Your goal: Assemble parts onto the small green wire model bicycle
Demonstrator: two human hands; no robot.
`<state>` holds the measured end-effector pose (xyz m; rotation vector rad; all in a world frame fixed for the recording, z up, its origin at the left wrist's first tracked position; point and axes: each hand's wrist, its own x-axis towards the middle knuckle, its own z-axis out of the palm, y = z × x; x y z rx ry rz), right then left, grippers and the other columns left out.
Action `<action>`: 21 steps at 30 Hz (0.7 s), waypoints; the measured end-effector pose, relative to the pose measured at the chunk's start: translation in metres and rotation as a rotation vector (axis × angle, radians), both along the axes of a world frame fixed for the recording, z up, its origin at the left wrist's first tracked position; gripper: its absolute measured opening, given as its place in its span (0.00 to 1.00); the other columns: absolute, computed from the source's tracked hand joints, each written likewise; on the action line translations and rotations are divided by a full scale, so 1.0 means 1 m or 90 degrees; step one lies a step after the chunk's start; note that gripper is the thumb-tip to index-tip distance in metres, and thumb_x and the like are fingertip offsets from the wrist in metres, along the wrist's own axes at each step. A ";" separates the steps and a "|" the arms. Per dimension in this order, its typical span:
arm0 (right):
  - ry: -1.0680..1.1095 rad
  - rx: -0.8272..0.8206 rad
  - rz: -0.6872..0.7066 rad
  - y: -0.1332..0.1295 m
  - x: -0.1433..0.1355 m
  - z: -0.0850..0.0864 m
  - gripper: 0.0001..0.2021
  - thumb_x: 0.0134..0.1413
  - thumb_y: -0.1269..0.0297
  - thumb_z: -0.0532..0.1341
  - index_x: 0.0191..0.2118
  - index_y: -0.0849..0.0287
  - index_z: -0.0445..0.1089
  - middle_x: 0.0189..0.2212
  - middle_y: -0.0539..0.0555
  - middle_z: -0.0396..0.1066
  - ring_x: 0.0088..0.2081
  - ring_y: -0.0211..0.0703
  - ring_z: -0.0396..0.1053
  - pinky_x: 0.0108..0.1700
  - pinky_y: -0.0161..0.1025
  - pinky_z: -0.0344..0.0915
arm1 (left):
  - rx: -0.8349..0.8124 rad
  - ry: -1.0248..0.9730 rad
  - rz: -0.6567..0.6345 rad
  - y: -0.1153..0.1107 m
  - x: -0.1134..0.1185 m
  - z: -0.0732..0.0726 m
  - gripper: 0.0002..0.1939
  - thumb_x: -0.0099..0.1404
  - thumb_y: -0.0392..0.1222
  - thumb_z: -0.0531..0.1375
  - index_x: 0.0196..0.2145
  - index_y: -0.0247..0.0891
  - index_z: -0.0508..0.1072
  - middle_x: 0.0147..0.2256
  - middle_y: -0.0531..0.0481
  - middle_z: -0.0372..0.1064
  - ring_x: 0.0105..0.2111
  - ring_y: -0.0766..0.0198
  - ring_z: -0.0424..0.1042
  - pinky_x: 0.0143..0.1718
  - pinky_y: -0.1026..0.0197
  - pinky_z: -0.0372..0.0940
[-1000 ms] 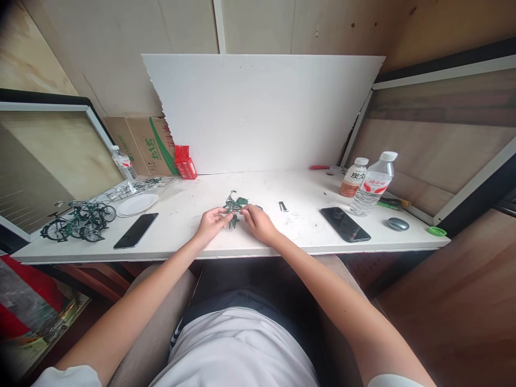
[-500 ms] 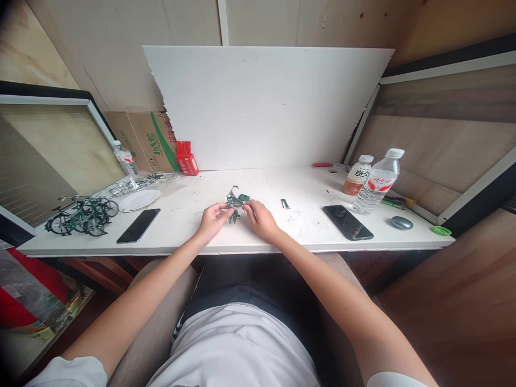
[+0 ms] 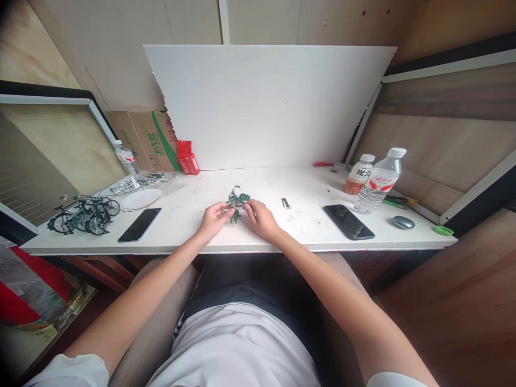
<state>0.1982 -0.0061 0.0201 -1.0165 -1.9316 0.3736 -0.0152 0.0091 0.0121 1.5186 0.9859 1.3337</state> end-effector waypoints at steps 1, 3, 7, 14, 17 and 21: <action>-0.001 -0.002 -0.001 0.000 0.000 0.000 0.21 0.78 0.45 0.47 0.46 0.54 0.70 0.41 0.57 0.77 0.41 0.50 0.73 0.45 0.47 0.67 | 0.000 -0.001 0.002 0.001 0.000 -0.001 0.24 0.61 0.56 0.74 0.44 0.34 0.80 0.30 0.46 0.77 0.28 0.62 0.73 0.33 0.59 0.67; -0.001 -0.005 0.000 0.000 0.000 0.000 0.21 0.78 0.45 0.47 0.47 0.54 0.70 0.41 0.57 0.77 0.41 0.50 0.73 0.45 0.47 0.67 | 0.001 -0.002 0.008 0.002 0.000 -0.002 0.24 0.60 0.56 0.74 0.44 0.34 0.80 0.30 0.46 0.77 0.29 0.62 0.74 0.33 0.59 0.67; 0.001 -0.005 0.000 -0.001 0.000 0.001 0.22 0.77 0.44 0.47 0.47 0.54 0.70 0.41 0.58 0.77 0.41 0.50 0.73 0.45 0.47 0.68 | -0.003 -0.005 0.009 0.004 0.000 -0.004 0.24 0.59 0.56 0.75 0.43 0.34 0.80 0.29 0.46 0.77 0.28 0.61 0.73 0.33 0.59 0.67; -0.001 -0.034 -0.003 -0.001 0.001 0.002 0.24 0.77 0.41 0.47 0.44 0.54 0.70 0.35 0.55 0.77 0.37 0.49 0.74 0.42 0.44 0.66 | 0.003 -0.005 0.003 0.002 0.000 -0.002 0.23 0.58 0.55 0.75 0.42 0.34 0.80 0.29 0.46 0.77 0.27 0.63 0.71 0.32 0.59 0.65; -0.009 -0.044 0.000 0.000 0.002 0.001 0.26 0.77 0.40 0.45 0.44 0.54 0.71 0.33 0.55 0.77 0.35 0.49 0.74 0.40 0.43 0.66 | 0.005 0.001 0.005 0.000 0.000 -0.001 0.22 0.58 0.54 0.75 0.42 0.35 0.80 0.30 0.46 0.78 0.27 0.63 0.71 0.33 0.59 0.66; -0.034 -0.034 -0.013 -0.002 0.002 0.000 0.28 0.78 0.41 0.42 0.43 0.53 0.71 0.34 0.55 0.77 0.34 0.48 0.74 0.39 0.43 0.65 | 0.003 0.004 0.008 0.000 0.000 -0.001 0.22 0.58 0.54 0.75 0.42 0.35 0.81 0.30 0.46 0.79 0.27 0.62 0.73 0.33 0.59 0.67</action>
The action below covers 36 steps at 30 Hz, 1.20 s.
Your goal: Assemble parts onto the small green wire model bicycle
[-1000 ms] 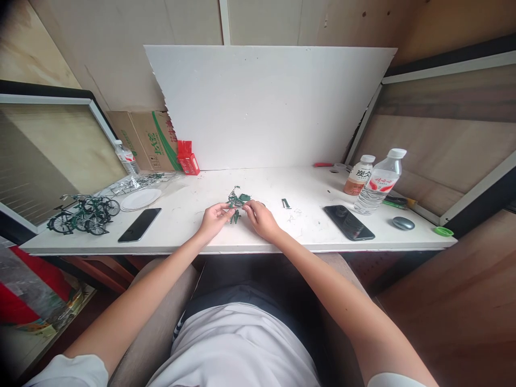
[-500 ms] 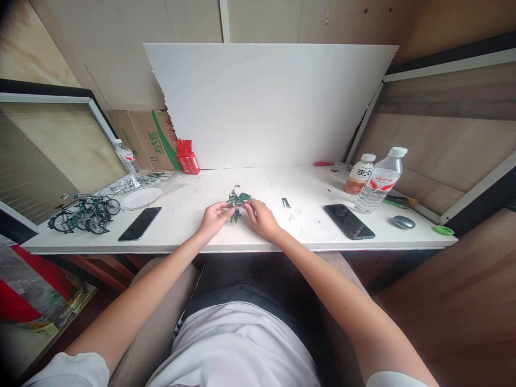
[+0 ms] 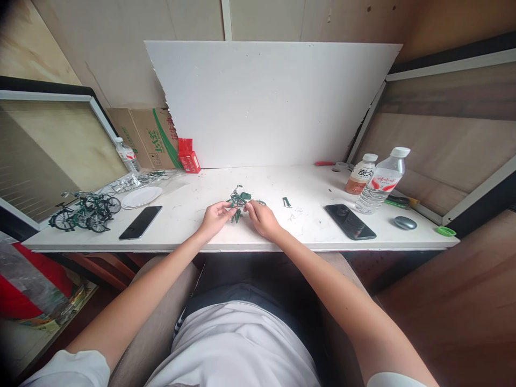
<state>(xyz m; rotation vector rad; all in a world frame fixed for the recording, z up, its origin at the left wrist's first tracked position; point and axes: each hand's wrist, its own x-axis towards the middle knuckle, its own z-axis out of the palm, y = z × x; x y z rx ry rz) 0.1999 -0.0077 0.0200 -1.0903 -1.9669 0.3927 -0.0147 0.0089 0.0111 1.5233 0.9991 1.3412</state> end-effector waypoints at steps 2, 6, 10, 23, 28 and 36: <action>-0.017 0.014 -0.035 0.000 -0.001 -0.001 0.28 0.78 0.41 0.40 0.41 0.53 0.70 0.33 0.55 0.77 0.32 0.48 0.73 0.37 0.43 0.64 | 0.008 0.005 0.000 0.001 0.000 -0.001 0.22 0.58 0.54 0.76 0.42 0.35 0.81 0.31 0.45 0.79 0.28 0.62 0.73 0.34 0.59 0.67; -0.056 0.028 -0.071 0.001 -0.002 -0.002 0.28 0.78 0.41 0.40 0.34 0.52 0.65 0.25 0.53 0.71 0.26 0.47 0.67 0.34 0.42 0.60 | 0.025 0.029 0.000 0.002 -0.001 -0.003 0.21 0.59 0.54 0.75 0.42 0.35 0.82 0.32 0.44 0.80 0.29 0.61 0.74 0.33 0.59 0.67; -0.042 0.028 -0.049 0.002 -0.001 -0.002 0.27 0.77 0.40 0.45 0.32 0.52 0.65 0.26 0.53 0.72 0.27 0.47 0.68 0.35 0.42 0.61 | 0.034 0.031 -0.004 0.002 -0.002 -0.003 0.22 0.59 0.55 0.74 0.42 0.35 0.81 0.31 0.45 0.79 0.29 0.62 0.73 0.33 0.59 0.66; 0.038 0.025 0.036 0.003 0.001 -0.005 0.16 0.75 0.44 0.53 0.45 0.52 0.64 0.42 0.56 0.76 0.39 0.49 0.72 0.40 0.44 0.65 | 0.019 0.022 -0.014 0.002 -0.003 -0.002 0.25 0.58 0.59 0.75 0.41 0.35 0.79 0.26 0.50 0.74 0.25 0.64 0.69 0.31 0.60 0.63; 0.074 -0.001 0.044 -0.002 0.001 0.002 0.18 0.79 0.47 0.44 0.51 0.52 0.62 0.39 0.54 0.70 0.37 0.47 0.66 0.42 0.44 0.63 | 0.022 0.024 -0.014 -0.001 -0.002 0.001 0.24 0.58 0.57 0.75 0.41 0.35 0.80 0.26 0.50 0.74 0.25 0.64 0.70 0.31 0.60 0.64; 0.108 0.029 0.067 0.001 0.001 -0.001 0.15 0.78 0.48 0.48 0.56 0.52 0.60 0.44 0.55 0.68 0.39 0.46 0.65 0.45 0.46 0.65 | 0.023 0.029 -0.022 0.000 -0.002 0.000 0.22 0.59 0.54 0.74 0.42 0.34 0.80 0.27 0.49 0.76 0.25 0.64 0.70 0.31 0.60 0.64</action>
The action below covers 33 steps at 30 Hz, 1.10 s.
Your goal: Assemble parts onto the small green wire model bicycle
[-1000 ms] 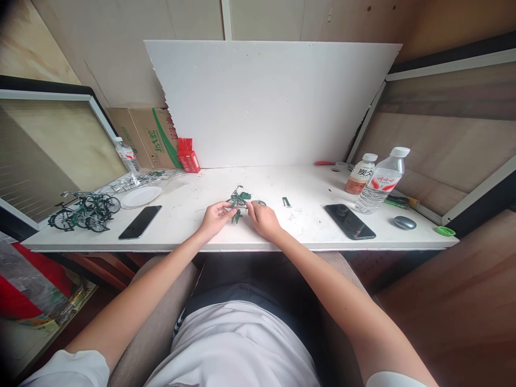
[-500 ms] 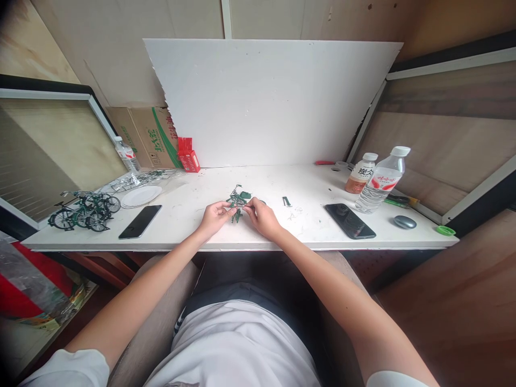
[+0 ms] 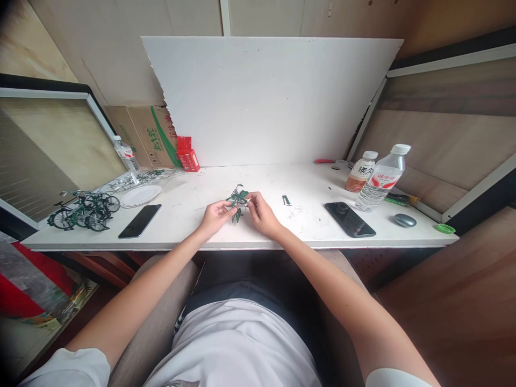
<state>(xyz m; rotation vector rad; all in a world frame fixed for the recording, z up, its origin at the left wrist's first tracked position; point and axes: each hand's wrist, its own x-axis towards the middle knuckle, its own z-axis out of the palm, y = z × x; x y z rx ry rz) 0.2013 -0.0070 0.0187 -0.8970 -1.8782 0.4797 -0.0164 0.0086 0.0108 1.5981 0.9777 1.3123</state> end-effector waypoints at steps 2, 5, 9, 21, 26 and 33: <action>-0.012 0.009 0.003 0.000 0.000 -0.001 0.15 0.78 0.48 0.49 0.57 0.52 0.60 0.46 0.57 0.68 0.40 0.47 0.66 0.45 0.46 0.66 | -0.006 -0.007 -0.003 0.000 0.000 0.001 0.22 0.59 0.54 0.74 0.42 0.34 0.79 0.26 0.50 0.74 0.25 0.64 0.70 0.31 0.60 0.64; -0.033 0.019 -0.007 -0.002 0.000 0.001 0.16 0.77 0.48 0.50 0.57 0.53 0.61 0.48 0.58 0.69 0.44 0.49 0.67 0.47 0.47 0.67 | -0.009 -0.016 -0.003 -0.001 0.001 0.002 0.22 0.59 0.54 0.74 0.41 0.34 0.79 0.25 0.51 0.74 0.25 0.64 0.69 0.31 0.60 0.64; -0.036 0.002 -0.021 -0.003 -0.001 0.003 0.17 0.79 0.48 0.46 0.56 0.53 0.62 0.46 0.58 0.70 0.44 0.50 0.68 0.49 0.48 0.66 | -0.012 -0.011 -0.003 -0.002 0.001 0.003 0.23 0.58 0.54 0.75 0.42 0.34 0.79 0.26 0.51 0.73 0.25 0.64 0.70 0.31 0.60 0.64; -0.025 0.031 -0.011 0.001 -0.001 -0.003 0.16 0.78 0.50 0.48 0.58 0.53 0.61 0.52 0.62 0.69 0.51 0.53 0.68 0.51 0.51 0.68 | -0.012 -0.013 -0.001 -0.002 0.001 0.003 0.23 0.59 0.56 0.74 0.42 0.35 0.79 0.29 0.47 0.77 0.25 0.63 0.70 0.31 0.58 0.66; -0.022 0.034 0.001 0.002 -0.001 -0.003 0.16 0.78 0.49 0.49 0.58 0.52 0.60 0.53 0.61 0.68 0.53 0.53 0.67 0.55 0.53 0.67 | -0.014 -0.022 -0.002 -0.002 0.002 0.003 0.24 0.58 0.57 0.75 0.42 0.35 0.79 0.30 0.47 0.78 0.25 0.64 0.69 0.31 0.58 0.66; -0.022 0.033 -0.003 0.002 0.000 -0.005 0.19 0.77 0.48 0.50 0.62 0.52 0.59 0.50 0.60 0.66 0.50 0.53 0.67 0.54 0.53 0.68 | -0.046 -0.054 -0.020 -0.001 0.002 0.003 0.27 0.56 0.57 0.75 0.43 0.34 0.78 0.31 0.47 0.78 0.25 0.66 0.69 0.30 0.60 0.65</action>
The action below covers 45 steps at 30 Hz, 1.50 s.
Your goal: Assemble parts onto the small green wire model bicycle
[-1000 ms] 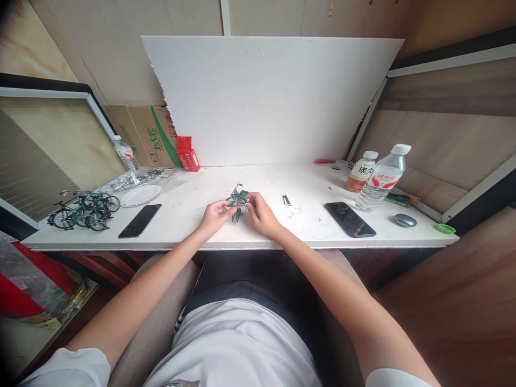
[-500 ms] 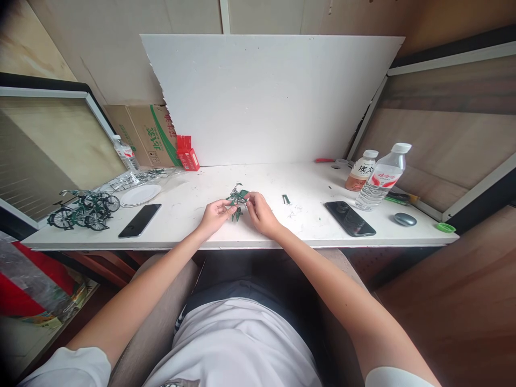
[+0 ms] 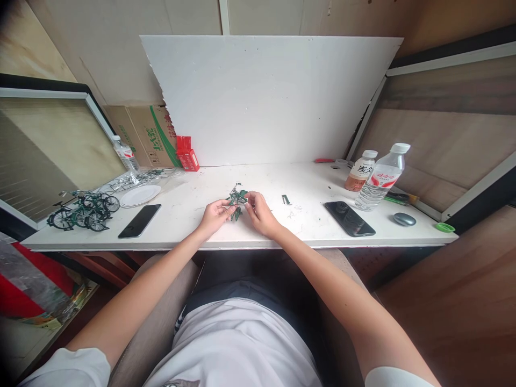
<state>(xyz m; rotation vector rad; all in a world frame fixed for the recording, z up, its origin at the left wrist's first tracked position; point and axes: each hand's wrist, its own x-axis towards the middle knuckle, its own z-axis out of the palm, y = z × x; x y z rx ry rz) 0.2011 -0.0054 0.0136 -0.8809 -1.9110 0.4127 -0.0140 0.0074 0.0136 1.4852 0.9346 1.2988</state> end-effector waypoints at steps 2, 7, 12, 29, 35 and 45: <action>0.009 -0.010 0.001 0.000 -0.001 0.000 0.20 0.77 0.48 0.50 0.65 0.53 0.56 0.49 0.60 0.66 0.50 0.53 0.67 0.53 0.52 0.68 | -0.015 -0.010 -0.013 0.000 0.000 0.000 0.28 0.56 0.57 0.76 0.43 0.34 0.78 0.29 0.48 0.76 0.24 0.66 0.68 0.30 0.60 0.65; 0.038 -0.012 -0.043 -0.001 -0.002 0.002 0.20 0.78 0.48 0.48 0.64 0.54 0.56 0.49 0.60 0.66 0.49 0.52 0.67 0.54 0.52 0.67 | -0.022 -0.016 -0.030 -0.002 0.000 0.004 0.26 0.57 0.56 0.75 0.44 0.33 0.78 0.33 0.46 0.78 0.26 0.67 0.70 0.31 0.60 0.67; 0.067 -0.019 -0.106 0.001 -0.003 0.004 0.20 0.77 0.46 0.48 0.62 0.54 0.56 0.47 0.59 0.66 0.47 0.51 0.66 0.53 0.51 0.67 | -0.016 -0.007 -0.035 -0.003 0.000 0.006 0.23 0.57 0.50 0.74 0.45 0.34 0.78 0.41 0.42 0.80 0.28 0.67 0.71 0.32 0.60 0.68; 0.068 -0.028 -0.160 0.007 0.002 0.003 0.19 0.76 0.48 0.50 0.59 0.55 0.60 0.47 0.60 0.68 0.48 0.52 0.68 0.48 0.50 0.67 | 0.008 0.025 0.009 0.003 -0.002 -0.004 0.23 0.58 0.49 0.74 0.47 0.34 0.77 0.37 0.43 0.80 0.30 0.63 0.74 0.33 0.60 0.67; -0.047 -0.038 -0.170 0.029 0.044 0.015 0.12 0.71 0.53 0.57 0.46 0.55 0.70 0.47 0.59 0.76 0.46 0.53 0.71 0.48 0.50 0.68 | 0.024 0.013 0.046 0.002 -0.002 -0.004 0.22 0.59 0.49 0.73 0.47 0.36 0.77 0.37 0.45 0.79 0.32 0.62 0.75 0.37 0.59 0.68; -0.330 -0.019 -0.382 0.038 0.066 -0.001 0.09 0.67 0.63 0.60 0.34 0.55 0.71 0.37 0.64 0.78 0.49 0.65 0.66 0.51 0.60 0.62 | 0.031 0.020 0.114 0.000 -0.003 0.000 0.19 0.61 0.46 0.72 0.46 0.35 0.77 0.33 0.48 0.78 0.33 0.62 0.76 0.40 0.59 0.69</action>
